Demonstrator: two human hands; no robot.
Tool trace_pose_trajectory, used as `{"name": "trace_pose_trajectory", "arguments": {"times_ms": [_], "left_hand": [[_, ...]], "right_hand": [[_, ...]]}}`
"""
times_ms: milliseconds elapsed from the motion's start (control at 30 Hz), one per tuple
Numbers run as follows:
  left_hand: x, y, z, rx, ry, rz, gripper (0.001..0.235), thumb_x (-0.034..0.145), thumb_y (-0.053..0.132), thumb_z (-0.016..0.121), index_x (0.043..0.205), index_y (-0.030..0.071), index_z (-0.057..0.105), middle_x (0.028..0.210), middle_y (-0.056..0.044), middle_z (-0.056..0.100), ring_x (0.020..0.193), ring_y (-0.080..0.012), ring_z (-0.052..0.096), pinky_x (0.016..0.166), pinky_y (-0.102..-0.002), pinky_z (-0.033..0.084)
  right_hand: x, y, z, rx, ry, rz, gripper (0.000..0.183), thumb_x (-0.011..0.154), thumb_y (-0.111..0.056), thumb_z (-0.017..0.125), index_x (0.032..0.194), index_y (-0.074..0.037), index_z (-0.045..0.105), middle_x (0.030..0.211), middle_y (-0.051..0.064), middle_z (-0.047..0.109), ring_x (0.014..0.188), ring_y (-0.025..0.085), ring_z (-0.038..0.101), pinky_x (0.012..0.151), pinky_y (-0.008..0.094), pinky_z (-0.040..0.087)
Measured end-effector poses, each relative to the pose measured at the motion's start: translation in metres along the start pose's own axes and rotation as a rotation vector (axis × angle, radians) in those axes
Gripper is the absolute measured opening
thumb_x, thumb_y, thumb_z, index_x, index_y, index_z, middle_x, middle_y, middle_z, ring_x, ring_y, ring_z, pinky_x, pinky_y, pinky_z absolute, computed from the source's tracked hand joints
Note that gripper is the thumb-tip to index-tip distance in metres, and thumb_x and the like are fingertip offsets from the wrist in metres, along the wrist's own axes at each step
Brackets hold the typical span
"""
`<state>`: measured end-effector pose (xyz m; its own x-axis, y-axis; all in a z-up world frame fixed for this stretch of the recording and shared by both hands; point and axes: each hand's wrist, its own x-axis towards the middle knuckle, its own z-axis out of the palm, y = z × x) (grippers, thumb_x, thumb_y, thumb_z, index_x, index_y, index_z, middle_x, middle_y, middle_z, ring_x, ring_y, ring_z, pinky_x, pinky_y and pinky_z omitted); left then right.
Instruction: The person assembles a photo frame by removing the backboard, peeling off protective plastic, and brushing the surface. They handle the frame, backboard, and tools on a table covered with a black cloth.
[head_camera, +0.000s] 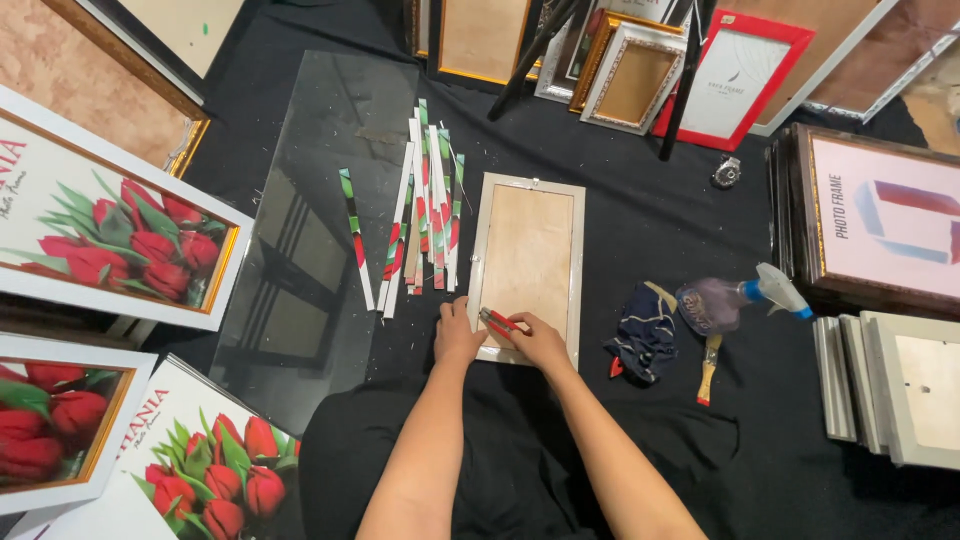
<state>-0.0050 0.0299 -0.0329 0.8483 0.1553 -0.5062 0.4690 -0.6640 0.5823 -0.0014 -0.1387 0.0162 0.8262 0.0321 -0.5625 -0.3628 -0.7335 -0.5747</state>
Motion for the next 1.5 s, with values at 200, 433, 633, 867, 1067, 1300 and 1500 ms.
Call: {"name": "trace_pose_trajectory", "arguments": {"times_ms": [200, 433, 633, 867, 1067, 1300, 1500], "left_hand": [[-0.004, 0.005, 0.003, 0.103, 0.02, -0.002, 0.074, 0.094, 0.019, 0.072, 0.153, 0.015, 0.029, 0.141, -0.013, 0.04, 0.13, -0.0368, 0.051, 0.096, -0.048, 0.06], [0.0, 0.009, 0.002, 0.085, -0.032, -0.054, 0.07, 0.095, 0.019, 0.071, 0.152, 0.01, 0.031, 0.145, -0.015, 0.036, 0.134, -0.0392, 0.046, 0.098, -0.056, 0.059], [0.0, 0.01, -0.003, 0.088, -0.062, -0.064, 0.07, 0.096, 0.019, 0.07, 0.154, 0.011, 0.031, 0.147, -0.014, 0.035, 0.135, -0.0398, 0.046, 0.099, -0.059, 0.057], [0.001, 0.01, -0.002, 0.093, -0.07, -0.079, 0.065, 0.097, 0.021, 0.068, 0.15, 0.013, 0.032, 0.146, -0.014, 0.035, 0.135, -0.0407, 0.045, 0.096, -0.061, 0.058], [0.005, 0.007, 0.0, 0.088, -0.082, -0.082, 0.065, 0.097, 0.022, 0.069, 0.149, 0.014, 0.032, 0.147, -0.014, 0.035, 0.135, -0.0412, 0.046, 0.096, -0.062, 0.057], [0.011, 0.004, 0.002, 0.09, -0.087, -0.078, 0.065, 0.096, 0.023, 0.071, 0.147, 0.015, 0.033, 0.144, -0.014, 0.036, 0.133, -0.0407, 0.048, 0.095, -0.063, 0.058], [0.01, 0.006, 0.0, 0.095, -0.098, -0.091, 0.065, 0.096, 0.024, 0.071, 0.148, 0.015, 0.033, 0.145, -0.013, 0.036, 0.134, -0.0403, 0.047, 0.096, -0.063, 0.057]], "right_hand": [[0.006, 0.001, 0.004, -0.045, 0.009, -0.018, 0.044, 0.085, -0.04, 0.059, 0.128, -0.036, 0.069, 0.098, 0.011, 0.077, 0.114, 0.034, 0.068, 0.099, 0.044, 0.052], [0.013, 0.016, 0.006, -0.03, 0.035, 0.011, 0.043, 0.084, -0.04, 0.059, 0.125, -0.038, 0.07, 0.089, 0.006, 0.077, 0.108, 0.03, 0.07, 0.095, 0.042, 0.053], [0.012, 0.011, 0.001, 0.002, 0.015, -0.008, 0.043, 0.084, -0.038, 0.06, 0.125, -0.037, 0.071, 0.089, 0.007, 0.078, 0.108, 0.03, 0.07, 0.096, 0.041, 0.053], [0.018, 0.018, -0.004, 0.091, -0.033, -0.036, 0.043, 0.081, -0.036, 0.062, 0.123, -0.036, 0.073, 0.087, 0.007, 0.078, 0.098, 0.026, 0.072, 0.092, 0.038, 0.055], [0.026, 0.026, -0.001, 0.132, -0.055, -0.033, 0.045, 0.08, -0.035, 0.064, 0.123, -0.036, 0.073, 0.09, 0.009, 0.078, 0.095, 0.025, 0.072, 0.09, 0.038, 0.055], [0.032, 0.031, 0.001, 0.103, -0.041, -0.037, 0.044, 0.08, -0.038, 0.065, 0.124, -0.037, 0.073, 0.09, 0.007, 0.077, 0.099, 0.025, 0.071, 0.091, 0.038, 0.055], [0.025, 0.021, -0.007, 0.014, -0.028, -0.065, 0.044, 0.083, -0.036, 0.063, 0.126, -0.037, 0.072, 0.098, 0.01, 0.078, 0.108, 0.031, 0.07, 0.096, 0.042, 0.053]]}}
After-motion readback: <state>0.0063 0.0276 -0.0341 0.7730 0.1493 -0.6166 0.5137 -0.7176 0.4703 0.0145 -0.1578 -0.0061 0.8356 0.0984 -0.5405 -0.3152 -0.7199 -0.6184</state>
